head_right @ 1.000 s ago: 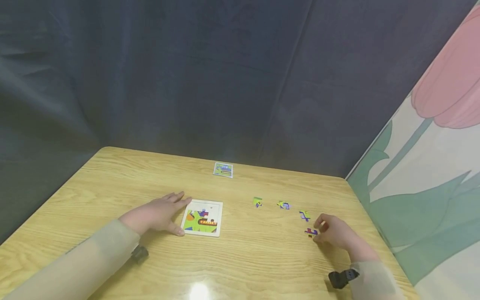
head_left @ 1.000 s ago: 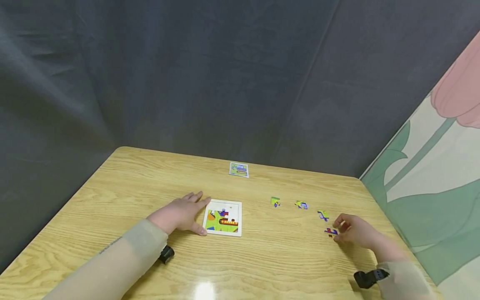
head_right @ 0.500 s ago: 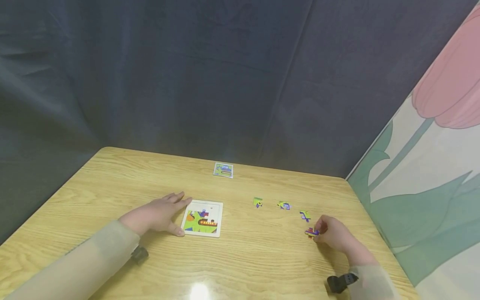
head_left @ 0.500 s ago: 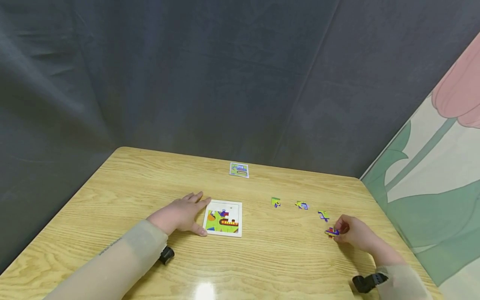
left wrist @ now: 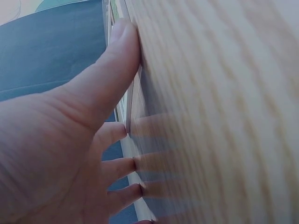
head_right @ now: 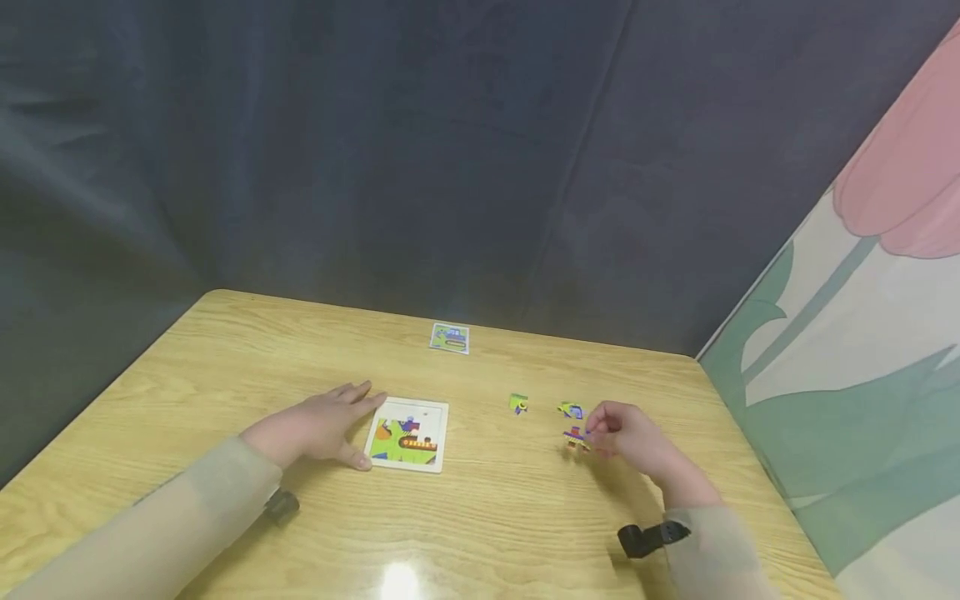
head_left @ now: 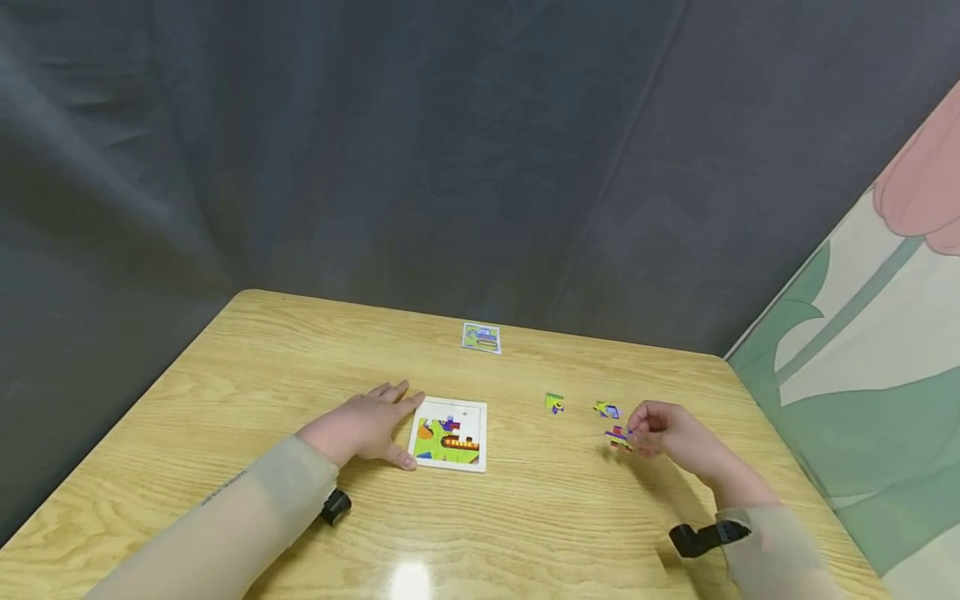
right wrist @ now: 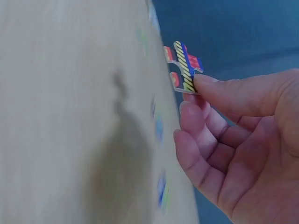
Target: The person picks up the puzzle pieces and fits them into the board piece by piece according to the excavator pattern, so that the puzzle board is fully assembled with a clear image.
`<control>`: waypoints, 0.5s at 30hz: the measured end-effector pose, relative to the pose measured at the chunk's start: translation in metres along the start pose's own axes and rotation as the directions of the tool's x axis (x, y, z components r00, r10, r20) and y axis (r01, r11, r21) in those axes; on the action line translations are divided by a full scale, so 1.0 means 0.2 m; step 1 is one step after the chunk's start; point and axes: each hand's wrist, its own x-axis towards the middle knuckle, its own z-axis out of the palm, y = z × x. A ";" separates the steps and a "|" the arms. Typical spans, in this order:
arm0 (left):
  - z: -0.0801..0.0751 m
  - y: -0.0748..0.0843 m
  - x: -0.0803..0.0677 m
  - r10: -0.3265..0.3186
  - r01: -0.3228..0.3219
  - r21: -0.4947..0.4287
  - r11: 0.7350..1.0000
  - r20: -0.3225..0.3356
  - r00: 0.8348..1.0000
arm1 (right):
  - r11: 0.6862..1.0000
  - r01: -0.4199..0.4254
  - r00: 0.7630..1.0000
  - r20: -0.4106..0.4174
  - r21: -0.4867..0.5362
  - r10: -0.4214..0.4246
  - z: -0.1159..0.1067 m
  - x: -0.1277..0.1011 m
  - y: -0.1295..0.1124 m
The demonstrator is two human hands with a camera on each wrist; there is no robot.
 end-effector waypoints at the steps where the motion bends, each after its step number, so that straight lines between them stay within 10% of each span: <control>1: 0.00 0.00 0.00 0.001 -0.001 0.003 1.000 0.000 1.000 | 1.000 0.006 1.000 0.007 0.001 -0.006 0.02 0.03 -0.04; 15: 0.00 0.00 0.00 0.007 -0.007 0.018 1.000 0.005 1.000 | 0.993 0.083 0.990 0.103 0.086 -0.092 0.48 0.41 -0.38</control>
